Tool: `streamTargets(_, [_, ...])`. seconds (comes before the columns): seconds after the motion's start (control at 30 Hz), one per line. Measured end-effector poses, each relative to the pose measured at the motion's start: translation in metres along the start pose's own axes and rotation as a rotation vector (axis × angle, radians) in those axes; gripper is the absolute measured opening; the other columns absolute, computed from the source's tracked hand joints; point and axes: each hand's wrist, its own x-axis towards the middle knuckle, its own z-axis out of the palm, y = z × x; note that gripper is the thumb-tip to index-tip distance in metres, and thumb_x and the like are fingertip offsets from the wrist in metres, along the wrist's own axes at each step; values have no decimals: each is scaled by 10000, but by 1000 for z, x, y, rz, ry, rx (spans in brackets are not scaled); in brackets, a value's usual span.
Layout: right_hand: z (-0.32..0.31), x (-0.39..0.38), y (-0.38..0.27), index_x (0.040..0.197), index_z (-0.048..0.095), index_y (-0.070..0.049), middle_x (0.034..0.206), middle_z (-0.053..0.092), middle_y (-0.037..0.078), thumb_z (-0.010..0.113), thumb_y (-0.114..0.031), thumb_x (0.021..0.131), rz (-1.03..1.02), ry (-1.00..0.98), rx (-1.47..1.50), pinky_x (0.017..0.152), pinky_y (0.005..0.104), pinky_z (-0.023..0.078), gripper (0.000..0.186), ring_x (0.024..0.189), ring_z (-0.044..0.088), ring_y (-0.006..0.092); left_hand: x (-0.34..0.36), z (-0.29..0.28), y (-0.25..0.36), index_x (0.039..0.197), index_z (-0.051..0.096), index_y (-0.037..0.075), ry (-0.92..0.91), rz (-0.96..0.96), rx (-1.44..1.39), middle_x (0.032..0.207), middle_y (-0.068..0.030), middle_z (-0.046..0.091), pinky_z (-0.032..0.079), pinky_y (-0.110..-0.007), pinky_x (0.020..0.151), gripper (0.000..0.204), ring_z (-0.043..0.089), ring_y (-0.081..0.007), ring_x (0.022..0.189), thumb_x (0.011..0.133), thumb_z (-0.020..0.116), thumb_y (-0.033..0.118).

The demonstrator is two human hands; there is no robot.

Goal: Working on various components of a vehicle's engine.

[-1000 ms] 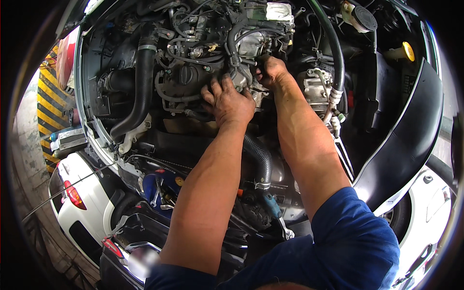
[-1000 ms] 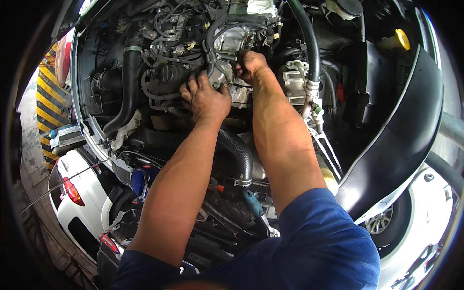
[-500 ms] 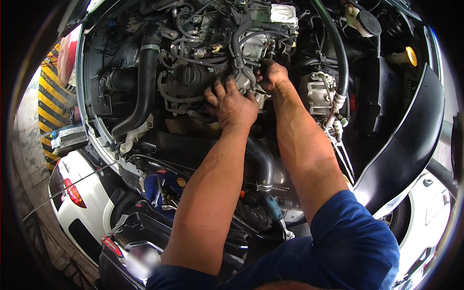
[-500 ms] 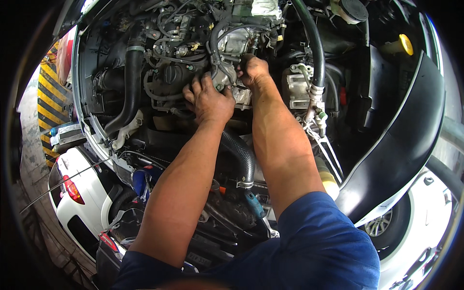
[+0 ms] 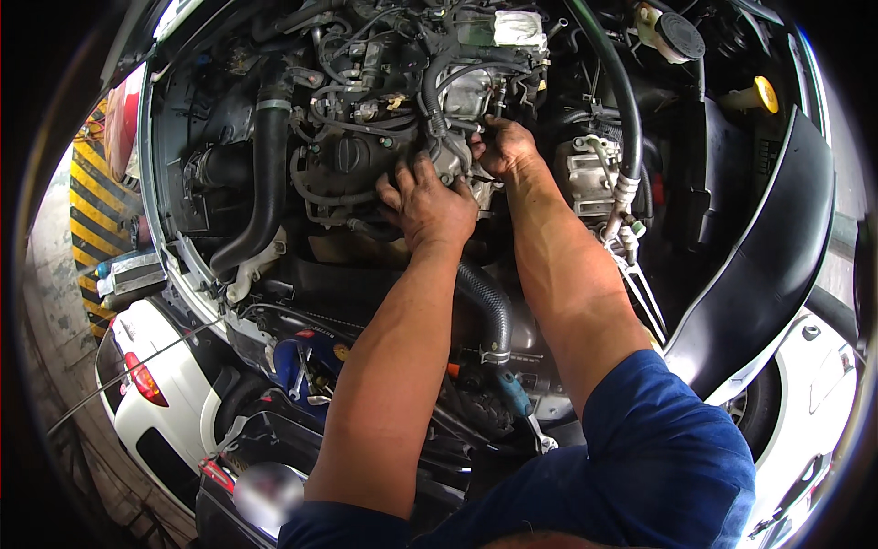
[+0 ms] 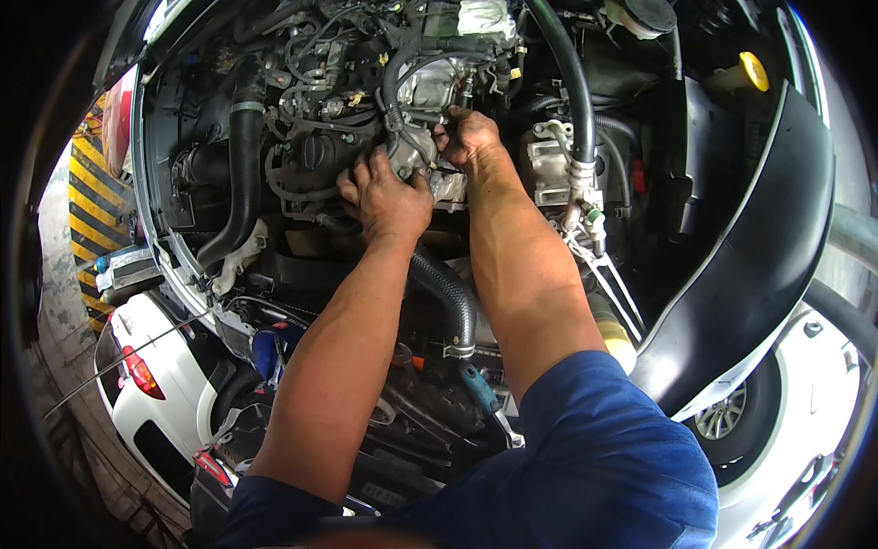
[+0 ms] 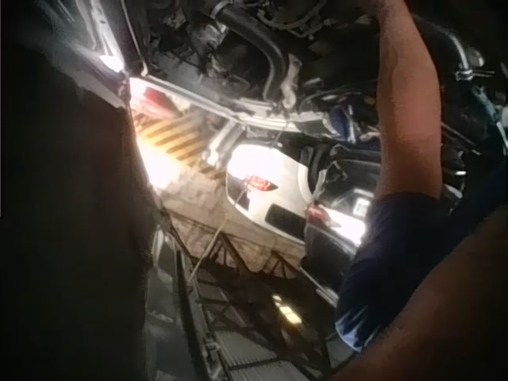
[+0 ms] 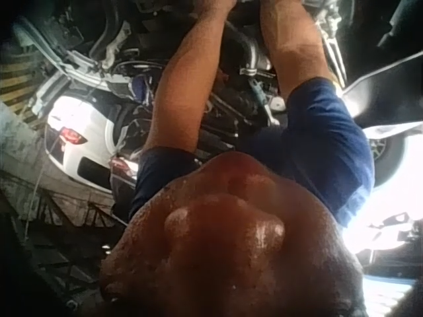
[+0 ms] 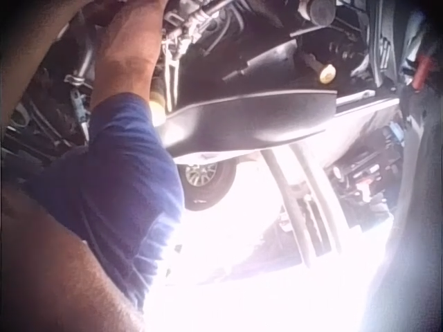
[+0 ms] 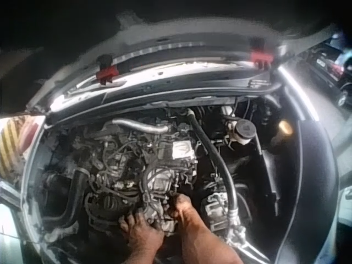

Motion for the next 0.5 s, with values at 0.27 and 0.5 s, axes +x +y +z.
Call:
streamTargets(0.27, [0,4,-7,1035,525,-31,850,554,131,525,-132,973,5,29,-82,464,296,423,119,638,555,247,0,2,2,1380,448,128,30,25,21,1443,-127,405,239,-613,1112,647,227,-393,1387,818,686,344])
streamTargets(0.5, [-15,-6,21,1016,548,11,929,609,186,599,-169,962,-27,-172,229,743,333,594,194,766,607,255,1,1,-3,1363,461,118,26,-6,30,1431,-137,421,248,-611,1105,632,229,-397,1388,819,690,342])
